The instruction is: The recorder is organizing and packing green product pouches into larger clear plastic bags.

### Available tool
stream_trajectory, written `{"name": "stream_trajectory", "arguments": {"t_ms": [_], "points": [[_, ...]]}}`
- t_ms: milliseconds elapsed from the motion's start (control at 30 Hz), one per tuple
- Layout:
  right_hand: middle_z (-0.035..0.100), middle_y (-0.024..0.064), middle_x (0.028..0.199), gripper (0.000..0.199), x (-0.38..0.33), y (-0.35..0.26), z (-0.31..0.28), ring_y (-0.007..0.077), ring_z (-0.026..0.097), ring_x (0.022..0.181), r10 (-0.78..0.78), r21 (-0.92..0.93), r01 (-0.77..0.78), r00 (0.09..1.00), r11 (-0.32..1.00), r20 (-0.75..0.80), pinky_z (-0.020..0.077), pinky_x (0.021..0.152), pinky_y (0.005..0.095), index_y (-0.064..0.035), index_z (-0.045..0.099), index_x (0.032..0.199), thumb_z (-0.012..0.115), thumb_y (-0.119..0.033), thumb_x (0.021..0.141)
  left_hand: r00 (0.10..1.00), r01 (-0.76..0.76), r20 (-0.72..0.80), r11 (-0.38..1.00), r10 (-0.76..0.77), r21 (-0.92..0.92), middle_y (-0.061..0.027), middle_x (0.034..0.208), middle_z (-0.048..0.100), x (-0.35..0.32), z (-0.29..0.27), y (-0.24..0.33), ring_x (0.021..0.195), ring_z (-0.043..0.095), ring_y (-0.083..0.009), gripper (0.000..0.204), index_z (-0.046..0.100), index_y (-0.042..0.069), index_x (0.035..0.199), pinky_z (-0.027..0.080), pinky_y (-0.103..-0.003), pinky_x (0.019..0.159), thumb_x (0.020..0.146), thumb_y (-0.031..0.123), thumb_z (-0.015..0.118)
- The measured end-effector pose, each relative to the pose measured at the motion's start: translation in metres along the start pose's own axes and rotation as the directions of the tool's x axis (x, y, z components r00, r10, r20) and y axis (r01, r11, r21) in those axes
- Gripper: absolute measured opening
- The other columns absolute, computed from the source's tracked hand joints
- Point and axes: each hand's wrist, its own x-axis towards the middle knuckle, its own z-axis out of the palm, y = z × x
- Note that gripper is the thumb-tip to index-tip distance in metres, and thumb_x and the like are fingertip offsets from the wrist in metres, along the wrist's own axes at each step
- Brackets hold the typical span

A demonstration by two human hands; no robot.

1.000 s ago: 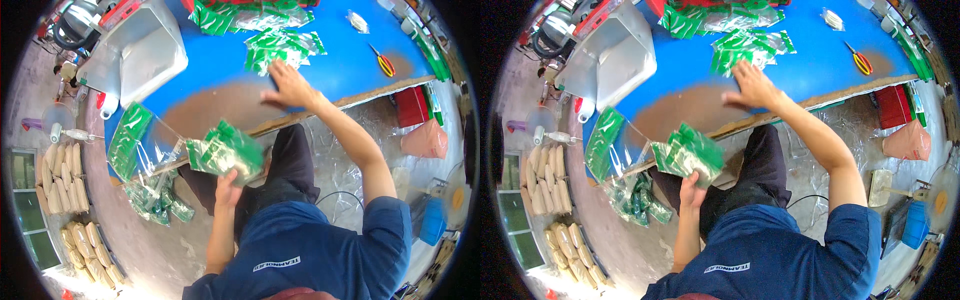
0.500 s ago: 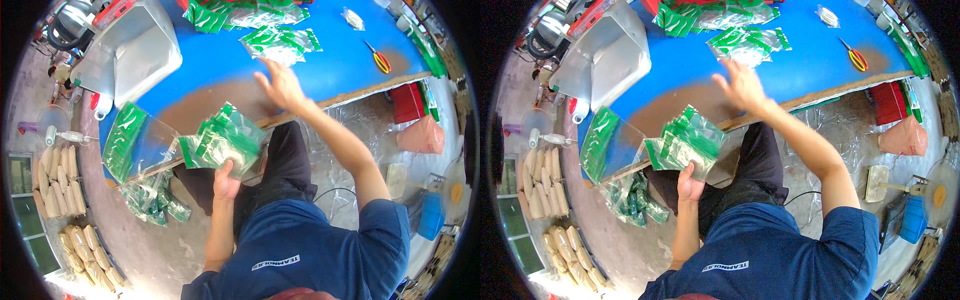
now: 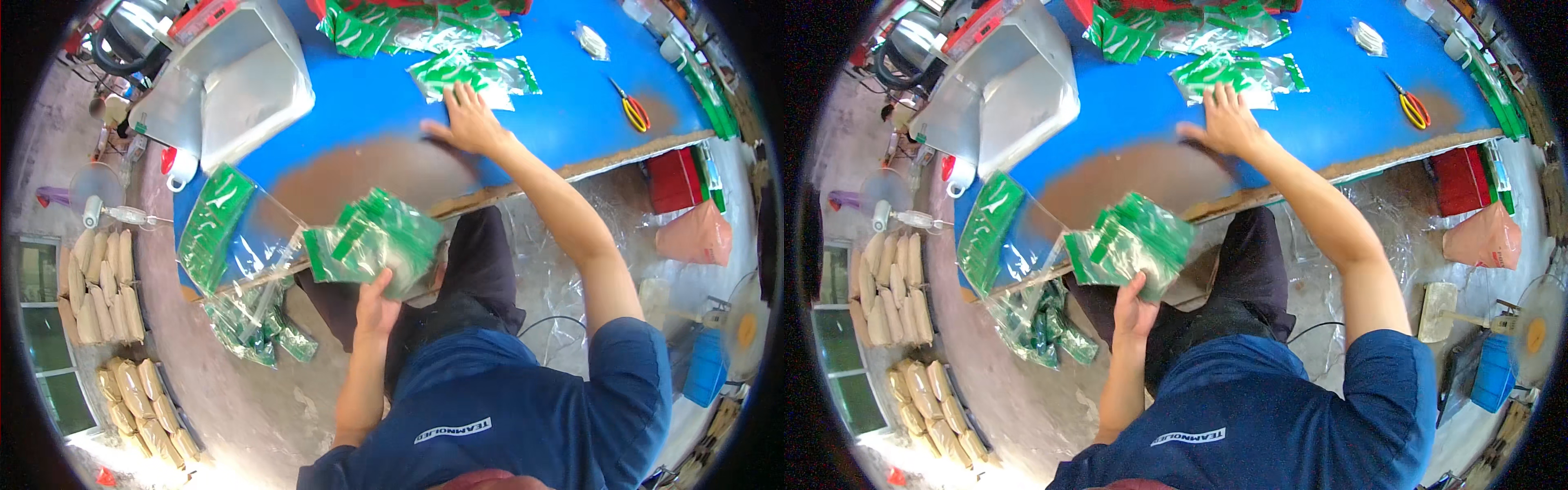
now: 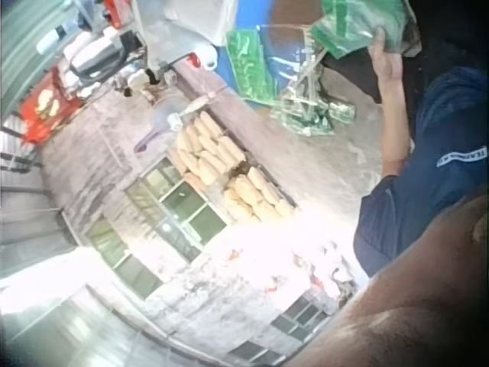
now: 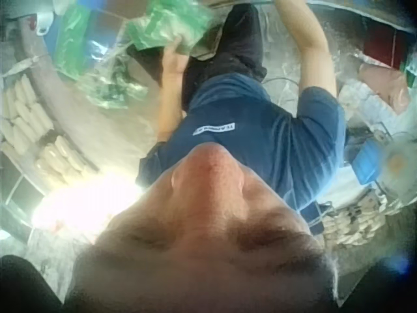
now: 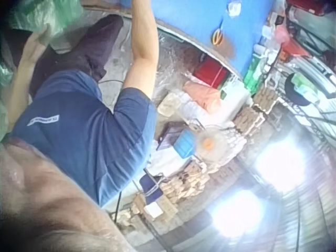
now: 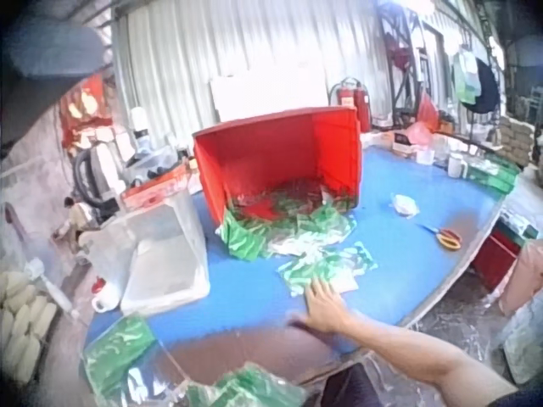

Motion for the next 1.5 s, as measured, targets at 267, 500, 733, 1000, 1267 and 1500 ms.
{"name": "stream_trajectory", "arguments": {"t_ms": [267,500,733,1000,1267,1500], "points": [[0.068,0.0158,0.100,0.026,-0.118,-0.069,-0.054,0.0342,0.068,0.093,-0.163,0.699,0.162,0.984,0.696,-0.066,0.0551,0.081,0.0353,-0.0022,0.062,0.115,0.065,-0.002,0.089,0.980,-0.005,0.196,0.997,0.020,-0.075,-0.0118,0.135,0.056,-0.012,-0.054,0.006,0.128,0.052,-0.0309,0.069,0.044,0.000,0.141,0.038,-0.050,0.112,0.080,0.009,0.076],[0.064,0.0207,0.072,0.041,-0.045,-0.078,-0.015,0.0310,0.062,0.067,0.260,0.769,-0.371,0.927,0.521,0.272,0.0490,0.067,0.0433,0.0005,0.068,0.092,0.053,-0.036,0.101,0.995,-0.103,-0.027,0.992,0.101,-0.074,-0.0083,0.133,0.057,0.013,-0.008,-0.004,0.123,0.055,-0.0231,0.058,0.044,0.001,0.140,0.042,-0.043,0.109,0.088,0.008,0.070],[0.053,0.0258,0.133,0.057,-0.011,-0.032,0.016,0.0425,0.050,0.124,-0.251,0.162,0.255,0.967,0.953,-0.046,0.0387,0.104,0.0568,-0.0022,0.055,0.128,0.055,-0.049,0.095,0.991,-0.132,0.013,0.991,0.133,-0.012,-0.0107,0.135,0.055,-0.006,-0.015,0.003,0.126,0.053,-0.0252,0.060,0.041,0.002,0.143,0.040,-0.043,0.111,0.089,0.008,0.068],[0.057,0.0246,0.133,0.048,-0.032,-0.015,-0.050,0.0388,0.053,0.126,-0.060,0.517,0.039,0.998,0.855,0.023,0.0419,0.106,0.0443,0.0001,0.056,0.130,0.050,-0.037,0.101,0.995,-0.095,-0.004,0.995,0.095,0.003,-0.0113,0.135,0.055,0.002,-0.007,0.004,0.127,0.053,-0.0264,0.053,0.043,0.001,0.141,0.041,-0.045,0.111,0.091,0.003,0.061],[0.058,0.0198,0.130,0.052,-0.087,-0.042,-0.053,0.0384,0.052,0.123,-0.413,0.497,0.299,0.900,0.815,0.136,0.0384,0.106,0.0498,0.0003,0.057,0.128,0.057,-0.041,0.095,0.999,-0.044,0.020,0.999,0.044,-0.028,-0.0112,0.139,0.053,0.009,0.008,-0.008,0.129,0.051,-0.0266,0.053,0.043,0.001,0.142,0.038,-0.045,0.113,0.092,0.003,0.060],[0.051,0.0218,0.141,0.064,0.008,0.012,-0.023,0.0403,0.045,0.131,0.167,0.078,-0.158,0.979,0.984,-0.115,0.0399,0.105,0.0515,0.0016,0.052,0.134,0.059,-0.048,0.093,0.999,-0.014,-0.028,0.998,0.016,0.065,-0.0107,0.137,0.054,0.010,0.006,-0.007,0.125,0.055,-0.0268,0.059,0.043,0.003,0.142,0.043,-0.044,0.110,0.088,0.008,0.067]]}}
